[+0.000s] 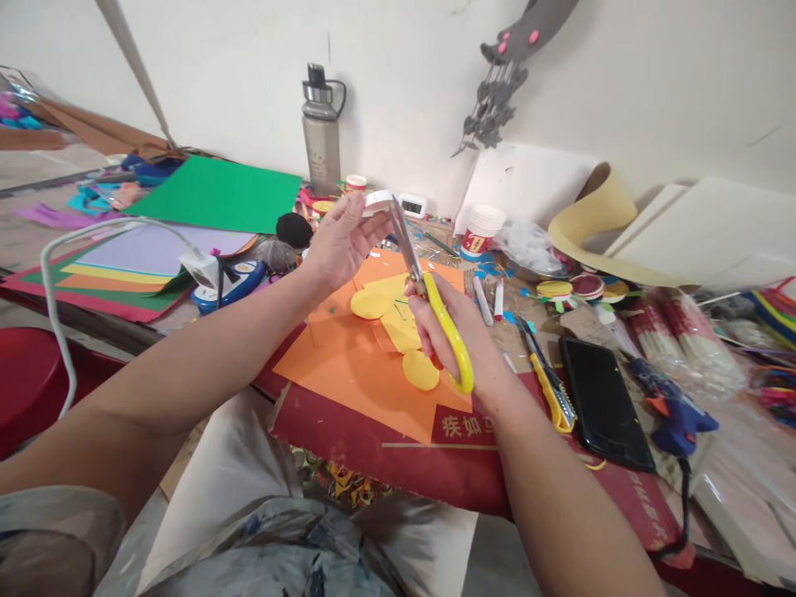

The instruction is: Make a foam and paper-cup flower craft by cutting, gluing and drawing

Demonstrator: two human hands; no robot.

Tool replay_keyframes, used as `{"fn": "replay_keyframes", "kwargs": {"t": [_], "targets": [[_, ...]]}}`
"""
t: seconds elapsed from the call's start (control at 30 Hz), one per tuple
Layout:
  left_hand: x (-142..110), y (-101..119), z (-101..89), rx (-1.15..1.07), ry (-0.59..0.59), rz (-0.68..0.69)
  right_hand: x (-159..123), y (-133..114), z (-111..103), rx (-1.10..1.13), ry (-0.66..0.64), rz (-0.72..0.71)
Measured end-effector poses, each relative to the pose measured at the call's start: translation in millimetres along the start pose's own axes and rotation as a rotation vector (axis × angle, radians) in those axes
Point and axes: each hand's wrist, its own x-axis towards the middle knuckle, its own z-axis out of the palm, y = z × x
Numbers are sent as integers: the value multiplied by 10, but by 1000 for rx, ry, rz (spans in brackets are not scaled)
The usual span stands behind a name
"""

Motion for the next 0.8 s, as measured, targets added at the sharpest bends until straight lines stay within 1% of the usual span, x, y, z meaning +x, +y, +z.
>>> {"fn": "replay_keyframes", "kwargs": {"t": [0.1, 0.23, 0.47, 0.67, 0.8], "targets": [[-2, -5, -10, 11, -27, 7, -12, -24, 3, 48, 18, 46], [-10, -19, -12, 19, -36, -3, -3, 5, -6, 56, 20, 17], [-24, -17, 11, -66, 11, -68, -2, 69, -19, 75, 9, 7], [-44, -8, 25, -120, 44, -89, -6, 53, -11, 76, 15, 19], [-44, -9, 24, -118, 47, -86, -7, 36, -6, 65, 20, 21]]}}
